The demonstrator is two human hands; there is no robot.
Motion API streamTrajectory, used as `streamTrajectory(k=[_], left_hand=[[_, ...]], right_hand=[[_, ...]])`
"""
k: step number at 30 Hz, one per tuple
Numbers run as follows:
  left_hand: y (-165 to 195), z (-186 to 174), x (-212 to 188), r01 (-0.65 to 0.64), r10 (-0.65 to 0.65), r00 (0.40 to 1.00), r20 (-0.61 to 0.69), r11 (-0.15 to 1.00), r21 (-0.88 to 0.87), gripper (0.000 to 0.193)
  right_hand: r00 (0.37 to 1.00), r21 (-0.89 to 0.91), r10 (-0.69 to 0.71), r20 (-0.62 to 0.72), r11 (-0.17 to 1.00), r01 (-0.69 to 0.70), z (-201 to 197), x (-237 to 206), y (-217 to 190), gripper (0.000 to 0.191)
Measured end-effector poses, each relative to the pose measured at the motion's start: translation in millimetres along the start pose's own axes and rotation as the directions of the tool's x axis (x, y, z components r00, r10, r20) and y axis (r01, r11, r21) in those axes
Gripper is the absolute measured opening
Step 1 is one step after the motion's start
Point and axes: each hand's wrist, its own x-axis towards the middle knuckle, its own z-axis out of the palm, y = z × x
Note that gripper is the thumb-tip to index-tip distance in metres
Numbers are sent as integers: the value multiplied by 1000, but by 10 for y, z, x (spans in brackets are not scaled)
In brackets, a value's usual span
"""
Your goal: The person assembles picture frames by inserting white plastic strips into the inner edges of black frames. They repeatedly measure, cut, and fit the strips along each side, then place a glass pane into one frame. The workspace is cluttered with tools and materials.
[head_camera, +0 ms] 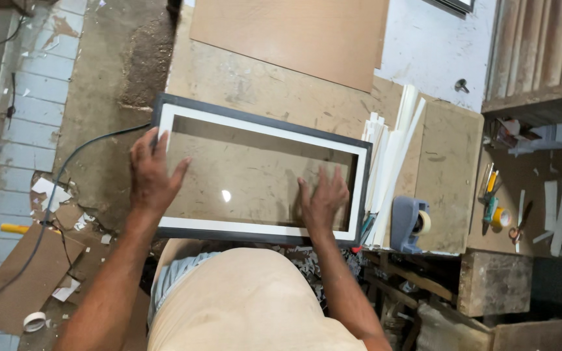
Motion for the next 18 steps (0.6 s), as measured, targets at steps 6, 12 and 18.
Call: streamTrajectory(k=[6, 12, 18], left_hand=[[167, -105, -757, 474, -464, 875, 136, 879, -56, 67], [209, -69, -910, 616, -603, 779, 170, 787, -31, 51], [-31, -113, -634, 624, -618, 743, 255, 503, -598, 43]], right_hand=[[924, 49, 374, 74, 924, -378, -279, -854, 1404, 59], [925, 338, 376, 44, 866, -368, -218, -1046, 2007, 53], [725, 740, 492, 482, 215, -637, -676, -702, 2254, 55]])
